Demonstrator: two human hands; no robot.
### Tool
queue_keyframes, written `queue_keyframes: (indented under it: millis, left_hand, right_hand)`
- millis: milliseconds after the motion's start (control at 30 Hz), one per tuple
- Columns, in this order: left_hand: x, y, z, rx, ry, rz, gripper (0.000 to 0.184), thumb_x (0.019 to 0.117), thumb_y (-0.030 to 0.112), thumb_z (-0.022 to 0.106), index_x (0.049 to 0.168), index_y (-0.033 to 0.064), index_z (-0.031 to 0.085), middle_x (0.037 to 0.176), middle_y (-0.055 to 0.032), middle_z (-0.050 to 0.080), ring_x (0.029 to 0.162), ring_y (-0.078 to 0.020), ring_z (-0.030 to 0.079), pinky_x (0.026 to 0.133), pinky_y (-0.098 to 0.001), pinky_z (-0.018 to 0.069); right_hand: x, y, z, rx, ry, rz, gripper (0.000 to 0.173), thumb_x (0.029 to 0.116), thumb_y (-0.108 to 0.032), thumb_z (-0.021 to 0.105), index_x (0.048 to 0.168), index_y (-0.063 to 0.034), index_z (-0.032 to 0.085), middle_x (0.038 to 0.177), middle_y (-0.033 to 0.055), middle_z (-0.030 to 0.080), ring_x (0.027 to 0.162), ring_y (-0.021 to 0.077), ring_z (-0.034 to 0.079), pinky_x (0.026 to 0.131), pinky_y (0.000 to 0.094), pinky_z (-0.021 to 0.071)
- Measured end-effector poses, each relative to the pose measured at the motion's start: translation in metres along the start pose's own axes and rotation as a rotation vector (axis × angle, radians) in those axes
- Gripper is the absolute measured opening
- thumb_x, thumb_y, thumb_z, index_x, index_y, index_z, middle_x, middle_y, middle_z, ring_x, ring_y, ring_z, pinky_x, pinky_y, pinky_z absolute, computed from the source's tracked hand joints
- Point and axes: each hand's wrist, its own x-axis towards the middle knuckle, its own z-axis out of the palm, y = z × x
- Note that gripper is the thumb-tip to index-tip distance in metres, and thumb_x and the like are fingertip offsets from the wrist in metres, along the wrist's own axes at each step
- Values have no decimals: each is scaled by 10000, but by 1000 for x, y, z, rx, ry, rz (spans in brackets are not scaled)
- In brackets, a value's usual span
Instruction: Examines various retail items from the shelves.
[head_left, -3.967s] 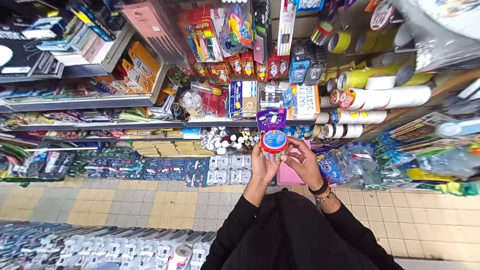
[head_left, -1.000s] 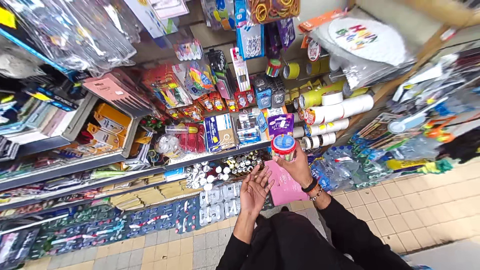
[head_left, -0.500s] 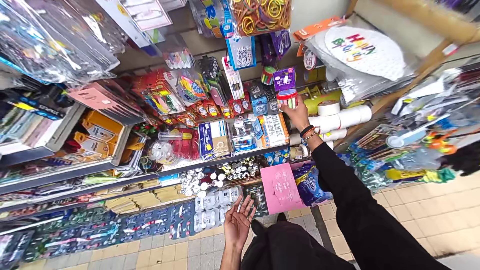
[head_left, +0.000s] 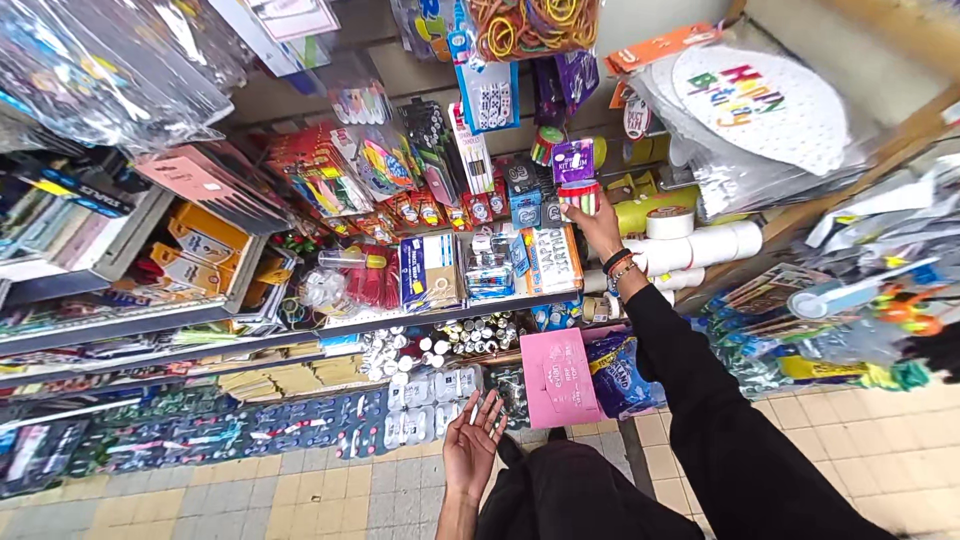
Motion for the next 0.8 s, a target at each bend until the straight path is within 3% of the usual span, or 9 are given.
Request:
queue_keyframes:
  millis: [167, 300, 467, 600, 667, 733, 800]
  left_hand:
    - [1, -8, 5, 7, 0, 4, 548, 1078, 371, 236, 1513, 112, 448, 1497, -246, 494, 1364, -430, 500, 1095, -555, 434]
    - [-4, -11, 4, -15, -3, 13, 551, 1077, 359, 234, 1525, 109, 434, 1506, -249, 481, 1373, -434, 488, 1097, -559, 432]
    - [-14, -12, -4, -37, 18, 42, 546, 1079, 364, 251, 1517, 101, 442, 1499, -252, 486, 1363, -438, 499, 1093, -569, 440]
    - [-21, -12, -8, -21, 28, 75, 550, 1076, 382, 265, 1511, 100, 448, 1481, -247, 510, 1340, -427, 526, 1066, -554, 467]
    - [-25, -12, -10, -40, 29, 85, 547, 1078, 383, 267, 1501, 94, 458, 1470, -253, 518, 1333, -431, 533, 1067, -550, 469]
    - [-28, -12, -12, -44, 39, 91, 546, 1082, 383, 264, 1493, 89, 470, 1471, -251, 518, 1335, -427, 532, 1068, -550, 467]
    - [-29, -12, -13, -48, 41, 89, 542, 1082, 380, 270, 1485, 88, 484, 1462, -247, 528, 1325, -421, 541, 1066, -549, 468]
  right_hand:
    - [69, 36, 16, 31, 3, -46, 809, 763, -553, 827, 1353, -71, 554, 1153, 122, 688, 996, 205, 690, 865, 442, 586]
    - [94, 45, 22, 76, -39, -51, 792, 753, -477, 856, 1348, -58, 544, 1166, 136, 666, 908, 204, 691, 734, 406, 602]
    - [119, 62, 34, 148, -110, 36, 927, 696, -329, 912, 1455, -77, 443, 1274, 184, 621, 931, 261, 706, 708, 430, 629]
    - [121, 60, 36, 266, -154, 120, 956, 744, -206, 875, 1529, -118, 336, 1324, 192, 582, 927, 294, 695, 684, 442, 623]
    - [115, 58, 36, 310, -148, 156, 936, 784, -181, 858, 1544, -140, 313, 1252, 185, 620, 908, 276, 697, 699, 423, 611]
    - [108, 59, 34, 350, -145, 173, 955, 802, -195, 855, 1570, -176, 286, 1275, 174, 629, 992, 287, 687, 758, 445, 601]
    - [100, 63, 31, 370, -134, 167, 1016, 798, -233, 860, 1601, -185, 240, 1391, 193, 561, 1092, 320, 663, 801, 473, 604]
